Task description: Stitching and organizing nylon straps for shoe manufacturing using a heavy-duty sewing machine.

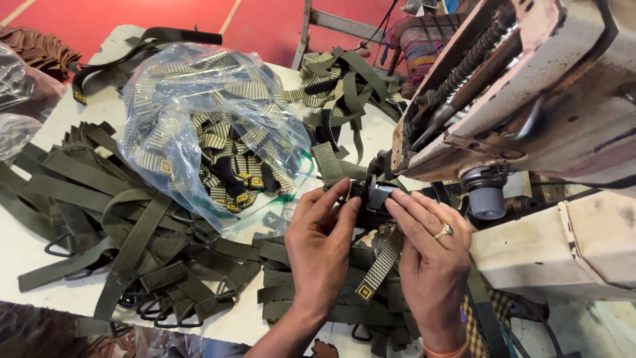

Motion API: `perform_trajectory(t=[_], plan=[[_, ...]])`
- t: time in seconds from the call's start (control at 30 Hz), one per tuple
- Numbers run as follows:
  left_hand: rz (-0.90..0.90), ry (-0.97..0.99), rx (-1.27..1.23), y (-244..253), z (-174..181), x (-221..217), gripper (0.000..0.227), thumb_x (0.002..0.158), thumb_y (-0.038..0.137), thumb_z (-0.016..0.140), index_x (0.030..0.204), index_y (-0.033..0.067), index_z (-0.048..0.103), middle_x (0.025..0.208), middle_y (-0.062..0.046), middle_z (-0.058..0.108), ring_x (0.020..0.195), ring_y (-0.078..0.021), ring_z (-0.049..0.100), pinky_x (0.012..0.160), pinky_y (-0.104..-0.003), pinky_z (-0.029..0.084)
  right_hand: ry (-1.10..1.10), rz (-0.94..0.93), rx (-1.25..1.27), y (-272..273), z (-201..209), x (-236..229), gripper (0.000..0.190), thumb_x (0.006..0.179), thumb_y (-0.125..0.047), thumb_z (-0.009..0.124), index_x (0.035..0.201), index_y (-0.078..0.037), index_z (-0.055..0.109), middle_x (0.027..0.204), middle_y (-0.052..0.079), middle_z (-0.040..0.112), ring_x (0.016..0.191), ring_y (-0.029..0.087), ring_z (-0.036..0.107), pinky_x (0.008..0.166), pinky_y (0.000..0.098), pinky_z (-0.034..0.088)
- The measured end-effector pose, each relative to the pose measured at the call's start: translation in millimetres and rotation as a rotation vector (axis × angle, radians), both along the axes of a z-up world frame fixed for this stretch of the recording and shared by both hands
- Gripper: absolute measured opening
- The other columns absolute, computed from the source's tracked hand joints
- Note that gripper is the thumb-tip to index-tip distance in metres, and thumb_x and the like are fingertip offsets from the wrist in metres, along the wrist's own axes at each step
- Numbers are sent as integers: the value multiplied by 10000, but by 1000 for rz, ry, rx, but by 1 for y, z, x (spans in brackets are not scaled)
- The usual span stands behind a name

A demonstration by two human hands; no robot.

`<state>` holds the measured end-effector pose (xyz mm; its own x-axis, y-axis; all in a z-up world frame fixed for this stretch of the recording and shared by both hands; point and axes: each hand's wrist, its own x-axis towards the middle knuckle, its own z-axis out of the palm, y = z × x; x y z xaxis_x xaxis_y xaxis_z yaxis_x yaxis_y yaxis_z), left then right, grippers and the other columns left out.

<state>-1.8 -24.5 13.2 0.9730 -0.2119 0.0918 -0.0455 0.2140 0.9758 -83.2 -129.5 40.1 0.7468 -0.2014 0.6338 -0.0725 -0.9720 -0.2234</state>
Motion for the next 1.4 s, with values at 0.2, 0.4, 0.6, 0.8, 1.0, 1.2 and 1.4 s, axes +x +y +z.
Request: perform_trajectory(t=[0.2, 0.4, 0.6, 0.8, 1.0, 1.2, 1.4], plan=[[25, -5, -9, -4, 2, 3, 332, 896, 57, 730, 1224, 2, 746, 1058, -40, 602, 709, -80, 650, 596, -186, 604, -30, -6, -16, -4, -3, 9, 387, 869, 92, 631, 1199, -71, 748, 1302, 20, 722, 1257, 230, 637, 1166, 443, 397], [21, 31, -37, -5, 2, 7, 319, 896, 70, 730, 1208, 9, 751, 1020, -36, 625, 748, -101, 687, 668, -201, 646, -25, 7, 2, -7, -10, 12, 452, 852, 125, 602, 1249, -56, 721, 1337, 43, 705, 1296, 251, 623, 1188, 458, 381], [-6, 75, -85, -5, 1, 9, 307, 890, 61, 735, 1192, 4, 751, 1036, -45, 632, 770, -119, 708, 706, -215, 649, -34, 15, 34, -5, -14, 12, 516, 805, 164, 579, 1276, -15, 691, 1365, 80, 682, 1319, 272, 609, 1212, 480, 373], [-106, 185, -21, 3, 14, 22, 472, 888, 135, 699, 1357, 116, 646, 1073, -118, 771, 835, -175, 776, 652, -256, 653, -13, -40, 74, -11, -34, 7, 611, 805, 155, 614, 1373, -70, 632, 1474, 189, 587, 1254, 283, 603, 1067, 395, 457], [-240, 191, 95, 17, 25, 53, 585, 920, 235, 633, 1495, 142, 581, 800, -76, 674, 720, -157, 690, 664, -280, 591, -86, -268, 414, 13, -21, 4, 338, 962, -159, 597, 1266, -50, 696, 1069, 97, 668, 878, 192, 605, 719, 315, 486], [-303, 214, 71, 33, 11, 12, 420, 930, 106, 628, 1339, 66, 715, 894, -90, 738, 640, -126, 724, 495, -205, 521, -24, -75, 1322, -44, -12, 45, 308, 1007, -136, 515, 1066, 89, 718, 952, 120, 707, 835, 156, 589, 773, 266, 491], [-262, 288, -56, 34, 0, -15, 411, 953, 82, 627, 1351, 37, 720, 860, -91, 721, 652, -136, 721, 595, -226, 582, 128, 139, 1428, -43, 1, 71, 386, 914, -148, 643, 1261, -15, 748, 1062, 50, 696, 894, 117, 605, 743, 219, 465]])
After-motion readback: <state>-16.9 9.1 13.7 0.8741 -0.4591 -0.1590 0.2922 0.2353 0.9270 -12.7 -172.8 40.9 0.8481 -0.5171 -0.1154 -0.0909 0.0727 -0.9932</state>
